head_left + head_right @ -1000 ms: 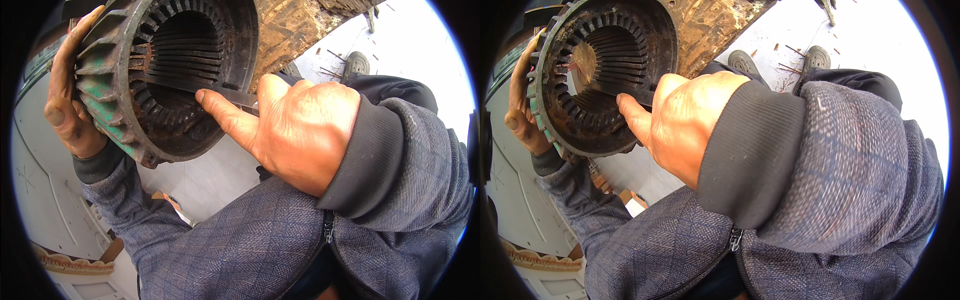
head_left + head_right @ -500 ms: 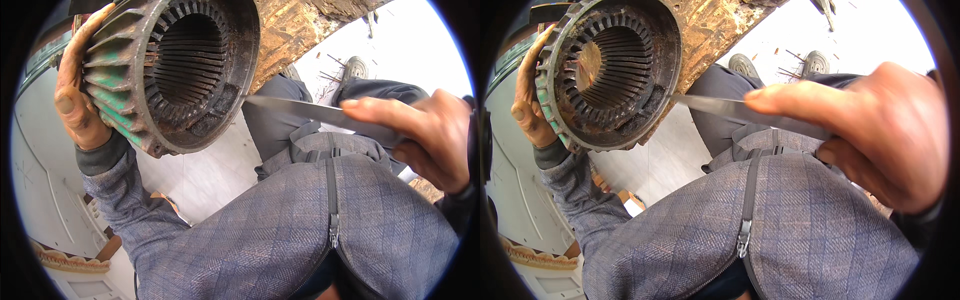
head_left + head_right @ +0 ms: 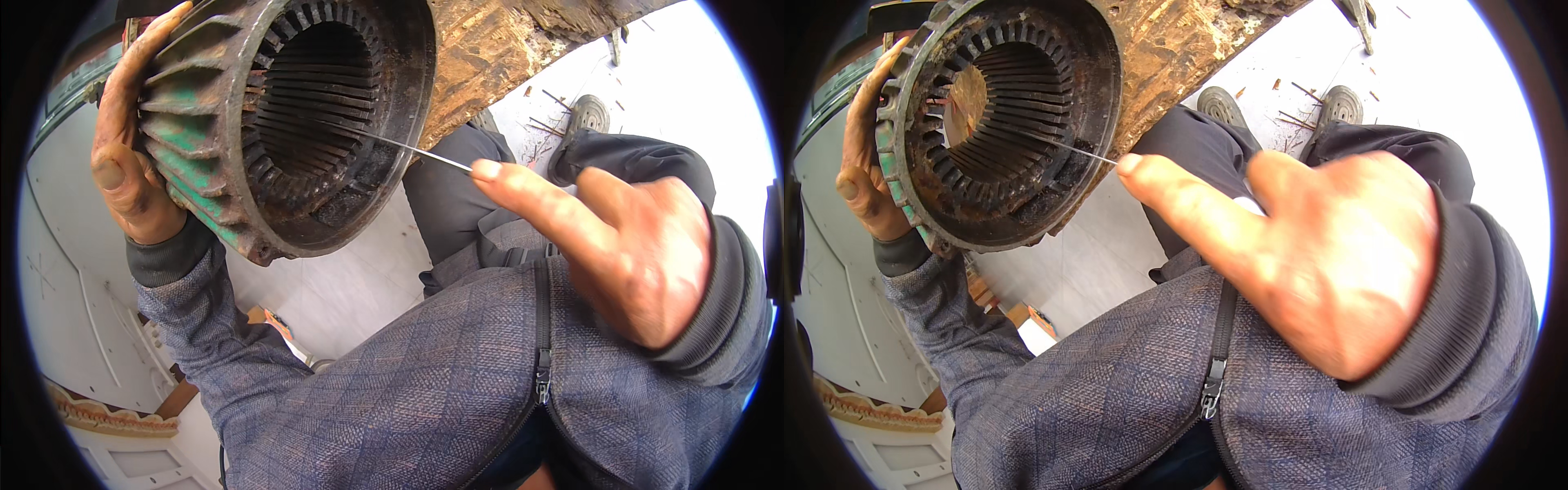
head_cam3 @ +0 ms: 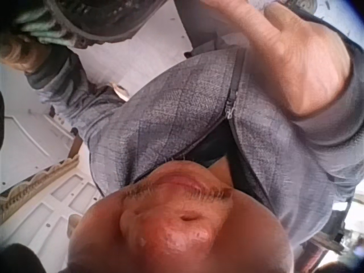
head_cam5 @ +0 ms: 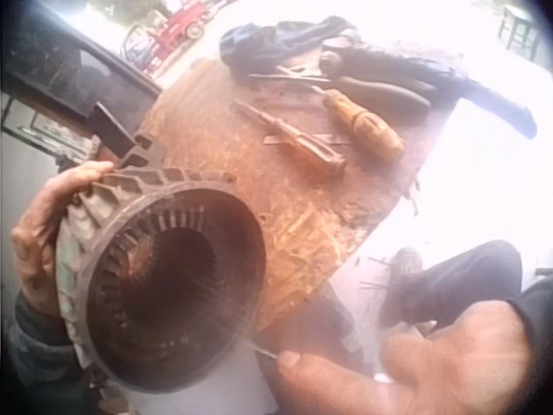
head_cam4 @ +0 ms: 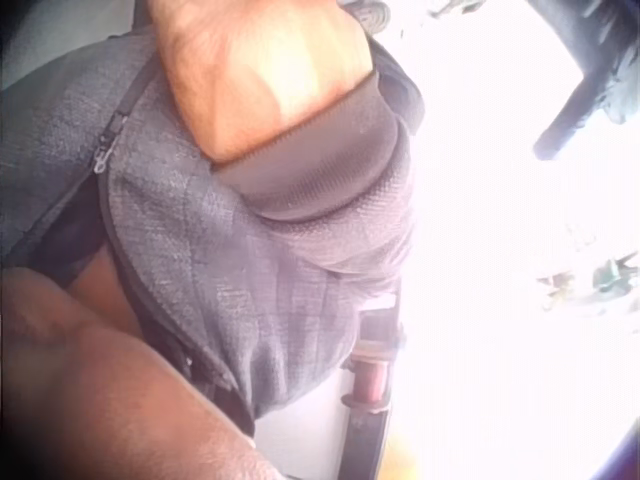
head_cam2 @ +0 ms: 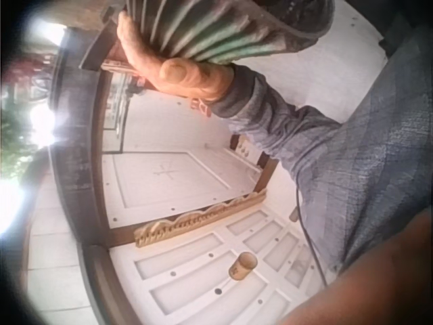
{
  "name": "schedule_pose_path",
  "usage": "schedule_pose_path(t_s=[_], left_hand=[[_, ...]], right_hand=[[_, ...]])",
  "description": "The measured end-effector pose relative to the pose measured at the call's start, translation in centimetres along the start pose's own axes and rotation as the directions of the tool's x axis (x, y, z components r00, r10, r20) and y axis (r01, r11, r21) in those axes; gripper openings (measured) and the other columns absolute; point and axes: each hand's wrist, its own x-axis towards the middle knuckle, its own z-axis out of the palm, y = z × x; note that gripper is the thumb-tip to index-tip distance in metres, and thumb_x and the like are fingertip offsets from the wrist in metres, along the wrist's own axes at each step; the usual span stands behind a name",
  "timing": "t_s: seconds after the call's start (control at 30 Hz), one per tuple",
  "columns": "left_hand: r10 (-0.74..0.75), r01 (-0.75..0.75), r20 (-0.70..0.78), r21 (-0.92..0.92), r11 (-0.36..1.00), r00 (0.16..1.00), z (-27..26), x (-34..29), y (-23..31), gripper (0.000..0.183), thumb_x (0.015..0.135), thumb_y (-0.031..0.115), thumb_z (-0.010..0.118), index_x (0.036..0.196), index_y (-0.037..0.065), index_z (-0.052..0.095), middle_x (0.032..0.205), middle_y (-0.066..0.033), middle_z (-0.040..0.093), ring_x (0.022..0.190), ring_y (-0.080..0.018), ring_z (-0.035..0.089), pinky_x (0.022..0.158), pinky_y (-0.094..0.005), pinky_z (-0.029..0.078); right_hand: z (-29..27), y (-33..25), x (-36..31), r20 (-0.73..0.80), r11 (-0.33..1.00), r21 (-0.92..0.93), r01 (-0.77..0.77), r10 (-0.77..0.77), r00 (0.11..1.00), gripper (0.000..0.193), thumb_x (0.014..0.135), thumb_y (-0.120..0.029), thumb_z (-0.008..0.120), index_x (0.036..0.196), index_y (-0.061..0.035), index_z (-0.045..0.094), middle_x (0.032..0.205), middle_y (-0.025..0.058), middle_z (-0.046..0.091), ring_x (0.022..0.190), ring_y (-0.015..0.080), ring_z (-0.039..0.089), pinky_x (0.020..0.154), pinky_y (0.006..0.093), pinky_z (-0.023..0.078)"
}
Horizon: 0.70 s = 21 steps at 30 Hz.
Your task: The person sits on the floor and uses a hammer and chisel to tap inside a motor stator placed on a workbench. They then use a screwdriver and a knife to scrape and clean the interior slots of the stator.
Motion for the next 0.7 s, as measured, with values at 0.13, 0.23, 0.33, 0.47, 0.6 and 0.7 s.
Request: schedule_pose_path(t_s=[0.13,0.23,0.33,0.47,0.6,0.7], left_hand=[[-0.011,0.011,-0.02,-0.009,1.0,1.0,-0.1,-0.1,-0.1,0.122,0.09,0.095,0.039,0.155,-0.009,0.048,0.161,-0.0314,0.046,0.152,-0.042,0.044,0.128,-0.0527,0.033],[0.02,-0.02,0.002,0.044,0.999,1.0,-0.2,0.1,0.1,0.121,0.091,0.095,0.037,0.154,-0.009,0.049,0.159,-0.0312,0.048,0.152,-0.0419,0.044,0.129,-0.0521,0.032],[0.022,-0.025,0.022,0.107,0.994,1.0,-0.2,0.2,0.3,0.12,0.092,0.094,0.036,0.152,-0.009,0.051,0.157,-0.0312,0.051,0.153,-0.0419,0.044,0.129,-0.0516,0.031],[0.03,-0.03,-0.01,0.086,0.996,0.999,0.3,0.3,0.4,0.117,0.095,0.092,0.034,0.151,-0.009,0.052,0.156,-0.0313,0.052,0.152,-0.0416,0.045,0.129,-0.0509,0.031],[0.061,-0.063,0.016,0.119,0.991,0.998,0.3,0.4,0.4,0.114,0.097,0.089,0.032,0.151,-0.009,0.053,0.156,-0.0313,0.052,0.151,-0.0413,0.046,0.128,-0.0501,0.032],[0.053,-0.055,0.021,0.104,0.993,0.998,0.2,0.1,0.4,0.113,0.097,0.088,0.033,0.151,-0.009,0.052,0.155,-0.0312,0.053,0.149,-0.041,0.048,0.127,-0.0497,0.034]], right_hand=[[-0.8,-1.0,-1.4,0.062,0.993,0.053,-0.109,0.105,0.992,0.075,0.081,0.015,0.075,0.151,-0.0106,0.063,0.064,0.0066,0.055,0.049,0.0151,0.054,0.047,0.036,0.044],[-1.1,-1.5,-1.5,0.074,0.994,0.018,-0.105,0.104,0.992,0.074,0.082,0.011,0.076,0.151,-0.0122,0.064,0.064,0.0053,0.054,0.049,0.0146,0.054,0.047,0.0349,0.046],[-0.9,-2.0,-1.2,0.057,0.995,-0.065,-0.076,0.08,0.995,0.072,0.084,0.004,0.077,0.152,-0.015,0.063,0.063,0.0039,0.051,0.049,0.014,0.053,0.048,0.0343,0.046],[-0.2,-2.8,-0.8,0.073,0.979,-0.204,-0.029,0.045,0.996,0.073,0.091,-0.009,0.072,0.16,-0.021,0.054,0.067,0.003,0.049,0.049,0.0135,0.051,0.048,0.0342,0.046],[0.5,-3.3,0.3,0.187,0.973,-0.23,-0.025,0.069,0.98,0.076,0.098,-0.009,0.065,0.168,-0.0222,0.041,0.074,0.0067,0.053,0.052,0.0158,0.054,0.051,0.0351,0.05],[1.1,-1.5,2.2,0.129,1.0,-0.013,0.025,-0.023,0.991,0.078,0.096,-0.002,0.059,0.169,-0.0181,0.038,0.071,0.0133,0.058,0.052,0.0198,0.058,0.052,0.0371,0.051]])
